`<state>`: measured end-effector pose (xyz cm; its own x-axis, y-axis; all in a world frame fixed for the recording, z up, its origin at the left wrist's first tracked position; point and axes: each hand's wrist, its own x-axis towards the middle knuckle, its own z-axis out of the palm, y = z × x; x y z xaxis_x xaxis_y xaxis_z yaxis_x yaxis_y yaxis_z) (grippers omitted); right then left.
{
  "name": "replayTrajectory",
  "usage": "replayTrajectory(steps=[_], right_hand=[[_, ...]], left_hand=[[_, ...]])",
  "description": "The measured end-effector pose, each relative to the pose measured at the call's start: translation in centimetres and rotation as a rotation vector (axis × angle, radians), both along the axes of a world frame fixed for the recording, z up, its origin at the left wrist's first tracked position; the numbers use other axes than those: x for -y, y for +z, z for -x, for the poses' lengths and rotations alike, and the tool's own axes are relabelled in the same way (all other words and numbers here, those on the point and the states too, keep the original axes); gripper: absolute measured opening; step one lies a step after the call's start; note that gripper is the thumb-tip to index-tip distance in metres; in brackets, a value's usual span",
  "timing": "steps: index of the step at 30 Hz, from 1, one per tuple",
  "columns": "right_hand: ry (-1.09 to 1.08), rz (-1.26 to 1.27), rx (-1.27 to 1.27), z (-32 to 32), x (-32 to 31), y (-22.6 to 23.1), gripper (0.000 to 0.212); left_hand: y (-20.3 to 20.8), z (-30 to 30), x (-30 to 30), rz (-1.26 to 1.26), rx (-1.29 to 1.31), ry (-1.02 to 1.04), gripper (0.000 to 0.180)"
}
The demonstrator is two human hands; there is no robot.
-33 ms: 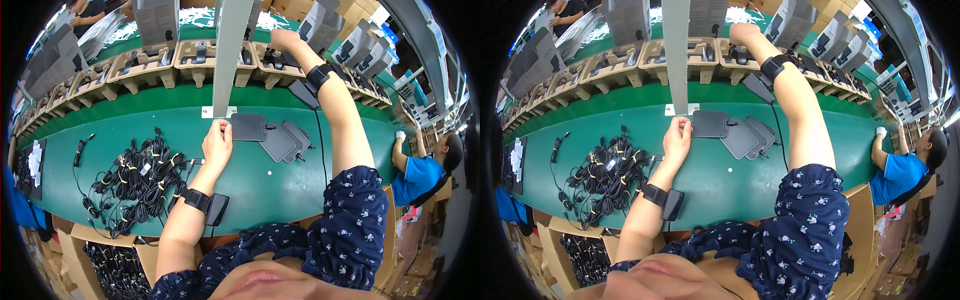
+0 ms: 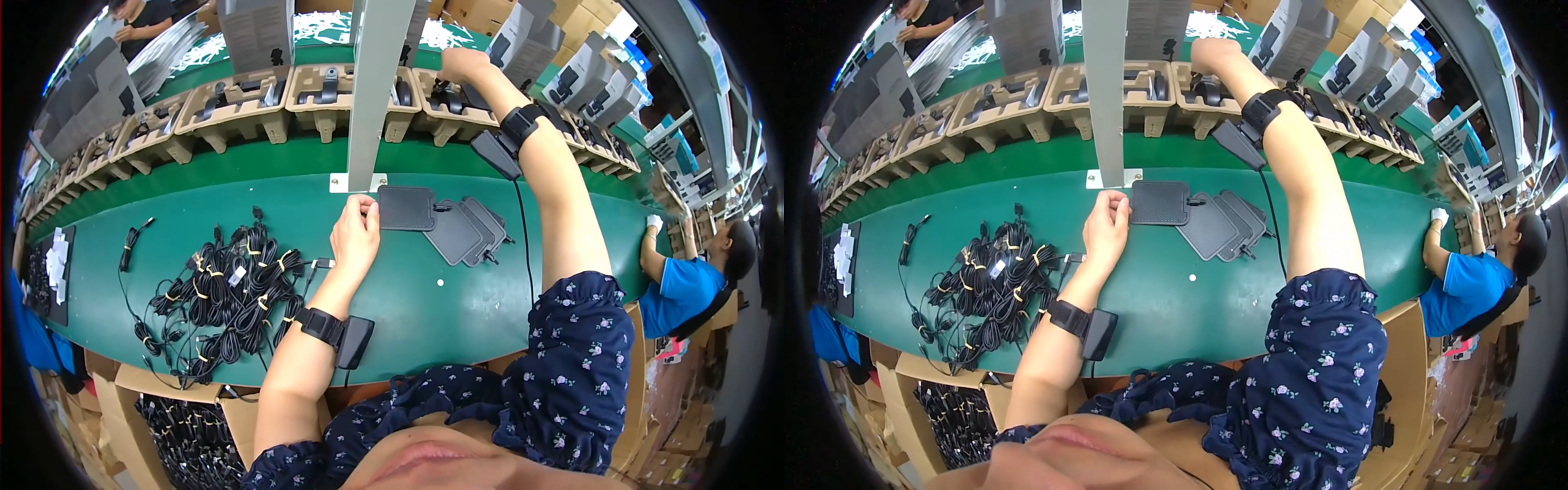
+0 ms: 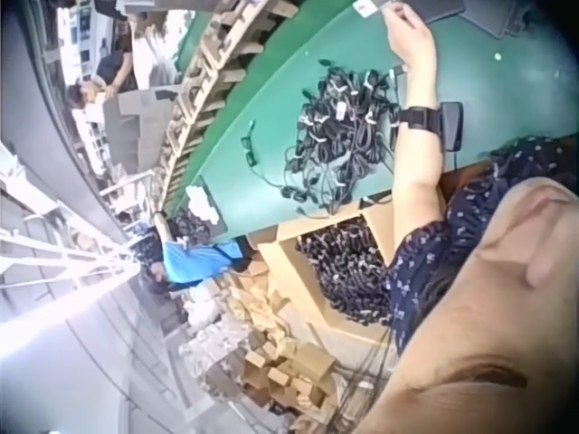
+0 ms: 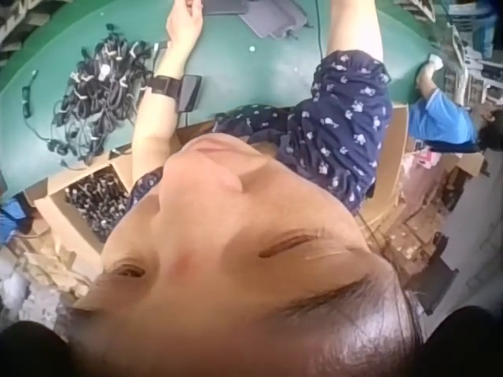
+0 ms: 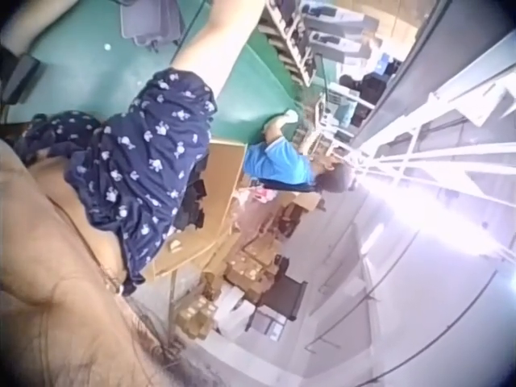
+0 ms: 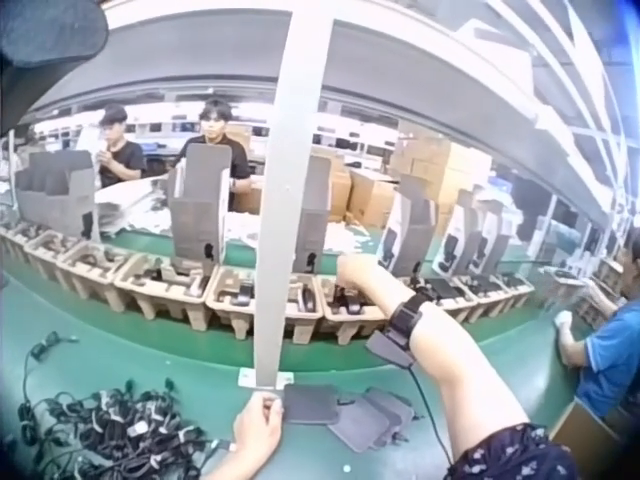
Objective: The person picks up a cable from a pile, wraps it around a black pad, and places the assembly into a cardboard tray. They repeat this process, handling cables and pads one at a time and placing each finished unit into a separate slot in the tray.
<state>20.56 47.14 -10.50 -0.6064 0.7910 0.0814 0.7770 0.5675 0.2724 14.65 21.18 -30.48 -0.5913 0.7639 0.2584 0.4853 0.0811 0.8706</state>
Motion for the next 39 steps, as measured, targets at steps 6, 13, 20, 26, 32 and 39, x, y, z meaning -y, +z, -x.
replayTrajectory(steps=[6, 13, 20, 26, 32, 39], right_hand=[[-0.038, 0.016, -0.285, 0.8, -2.6, -4.8, 0.033], [-0.135, -0.048, -0.559, 2.1, -1.3, -9.2, 0.031], [-0.164, 0.122, -0.252, -0.1, -2.7, -7.5, 0.033], [-0.191, 0.002, -0.543, 0.3, -2.4, -8.8, 0.027], [0.076, -0.364, -0.564, -2.5, -0.6, -10.2, 0.016], [0.604, -0.104, -0.478, -6.4, 12.3, -13.1, 0.062]], left_hand=[[0.7, -0.4, -0.1, 0.020, -0.045, 0.006, 0.012], [0.2, -0.2, -0.1, -0.016, -0.052, 0.003, 0.011], [0.1, 0.1, -0.3, -0.013, -0.032, -0.019, 0.008], [0.2, -0.1, -0.1, -0.007, -0.080, -0.006, 0.010], [-0.6, 0.2, -0.4, 0.030, -0.080, -0.055, 0.010], [-0.6, 1.0, -0.3, -0.096, 0.111, -0.022, 0.012]])
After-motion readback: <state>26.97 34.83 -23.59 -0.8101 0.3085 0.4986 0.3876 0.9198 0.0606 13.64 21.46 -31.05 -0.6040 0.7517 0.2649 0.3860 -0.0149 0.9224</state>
